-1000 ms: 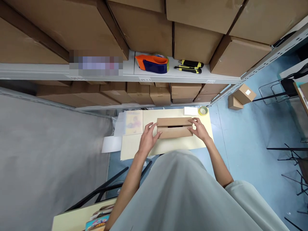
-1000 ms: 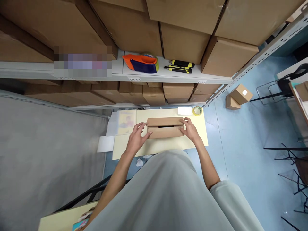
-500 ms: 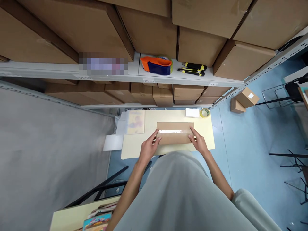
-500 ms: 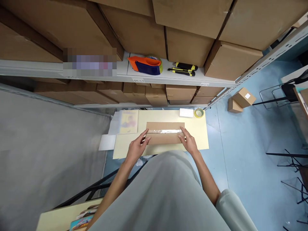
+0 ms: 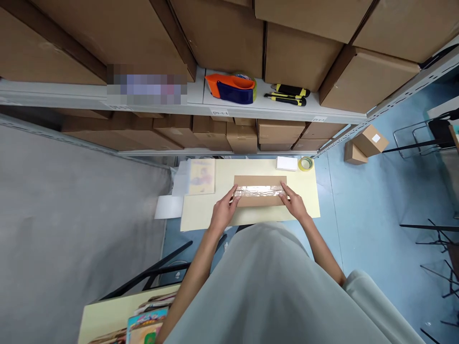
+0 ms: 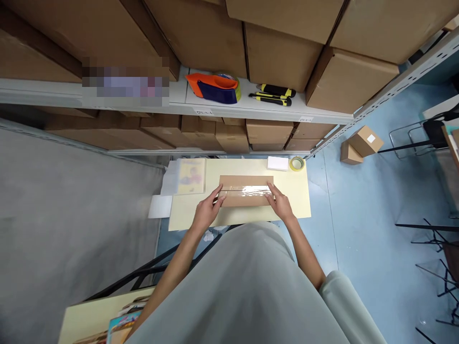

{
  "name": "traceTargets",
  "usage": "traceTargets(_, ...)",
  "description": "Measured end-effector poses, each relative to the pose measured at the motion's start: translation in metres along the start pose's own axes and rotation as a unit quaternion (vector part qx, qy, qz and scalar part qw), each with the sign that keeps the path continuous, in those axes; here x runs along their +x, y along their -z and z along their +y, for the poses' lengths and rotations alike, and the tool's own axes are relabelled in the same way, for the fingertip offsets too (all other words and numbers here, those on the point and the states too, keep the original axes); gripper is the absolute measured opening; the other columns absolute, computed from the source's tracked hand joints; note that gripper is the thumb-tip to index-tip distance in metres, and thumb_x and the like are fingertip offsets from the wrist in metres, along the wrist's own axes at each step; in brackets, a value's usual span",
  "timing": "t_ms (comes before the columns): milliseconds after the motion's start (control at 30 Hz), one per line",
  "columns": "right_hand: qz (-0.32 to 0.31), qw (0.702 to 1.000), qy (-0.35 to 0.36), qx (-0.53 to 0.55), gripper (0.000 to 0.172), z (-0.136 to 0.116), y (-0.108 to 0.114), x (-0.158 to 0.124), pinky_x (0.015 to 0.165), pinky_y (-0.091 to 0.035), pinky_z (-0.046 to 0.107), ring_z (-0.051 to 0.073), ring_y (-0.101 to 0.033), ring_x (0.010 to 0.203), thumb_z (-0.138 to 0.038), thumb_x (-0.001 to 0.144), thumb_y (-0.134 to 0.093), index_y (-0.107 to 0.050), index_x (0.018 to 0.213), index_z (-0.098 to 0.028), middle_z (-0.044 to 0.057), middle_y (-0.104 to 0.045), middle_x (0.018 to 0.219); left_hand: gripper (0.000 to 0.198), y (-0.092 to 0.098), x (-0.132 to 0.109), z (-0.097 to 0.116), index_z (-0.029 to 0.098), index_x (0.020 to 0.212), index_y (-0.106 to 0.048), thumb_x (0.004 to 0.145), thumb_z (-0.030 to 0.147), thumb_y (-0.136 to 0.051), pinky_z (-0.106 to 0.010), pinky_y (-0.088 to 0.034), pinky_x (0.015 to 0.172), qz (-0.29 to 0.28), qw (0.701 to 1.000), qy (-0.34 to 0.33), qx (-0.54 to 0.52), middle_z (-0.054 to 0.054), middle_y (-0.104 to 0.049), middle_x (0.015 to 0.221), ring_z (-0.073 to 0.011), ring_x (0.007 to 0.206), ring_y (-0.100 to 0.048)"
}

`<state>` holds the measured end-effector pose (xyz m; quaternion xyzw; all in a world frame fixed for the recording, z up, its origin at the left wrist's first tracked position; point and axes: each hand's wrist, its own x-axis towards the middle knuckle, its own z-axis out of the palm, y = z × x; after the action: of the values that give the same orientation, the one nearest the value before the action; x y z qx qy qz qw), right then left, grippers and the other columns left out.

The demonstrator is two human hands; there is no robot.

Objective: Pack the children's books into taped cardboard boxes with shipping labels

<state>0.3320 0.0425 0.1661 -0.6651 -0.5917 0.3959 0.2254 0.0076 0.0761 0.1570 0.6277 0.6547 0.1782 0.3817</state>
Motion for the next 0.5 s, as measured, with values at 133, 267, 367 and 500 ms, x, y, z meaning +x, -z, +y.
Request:
traceTargets(133,0.005,1.000,-0.010,0.006,0.059,0.003,-0.007,-0.016,0.108,-0.066,0.049,0.030,-0.053,0.155,-0.051,0.109,-0.050,-0.045,0.167,-0.041,-0.005,-0.050,0.170,0.060,-0.005,-0.010,-0.004,0.031,0.159,-0.059,0.105,0.054,-0.053,-0.041,-0.062,0.093,-0.001,1.000,0.004,-0.025,-0.008,-0.081,0.130,-0.0312,0.105,-0.080)
traceTargets(267,0.022,1.000,-0.014,-0.010,0.058,0.004,-0.007,-0.008,0.106,-0.065,0.047,0.031,-0.060,0.148,-0.051,0.109,-0.049,-0.047,0.166,-0.040,-0.001,-0.055,0.167,0.060,-0.012,0.002,0.000,0.030,0.161,-0.054,0.106,0.052,-0.048,-0.043,-0.060,0.101,0.001,0.999,0.002,-0.039,-0.010,-0.074,0.145,-0.0312,0.115,-0.077)
traceTargets(367,0.031,0.999,-0.024,-0.001,0.058,0.002,-0.006,0.006,0.104,-0.064,0.044,0.028,-0.073,0.126,-0.053,0.108,-0.051,-0.049,0.164,-0.036,0.003,-0.061,0.162,0.062,-0.021,0.018,0.006,0.025,0.164,-0.043,0.107,0.051,-0.045,-0.047,-0.057,0.104,0.004,0.998,0.010,-0.069,-0.014,-0.066,0.154,-0.0336,0.125,-0.073)
traceTargets(500,0.058,0.997,-0.044,-0.007,0.060,-0.001,-0.010,0.008,0.102,-0.062,0.047,0.024,-0.075,0.094,-0.058,0.106,-0.053,-0.052,0.159,-0.030,0.009,-0.066,0.154,0.060,-0.033,0.021,0.011,0.023,0.156,-0.041,0.107,0.056,-0.046,-0.050,-0.056,0.101,0.026,0.995,0.037,-0.092,-0.018,-0.061,0.157,-0.0363,0.126,-0.072)
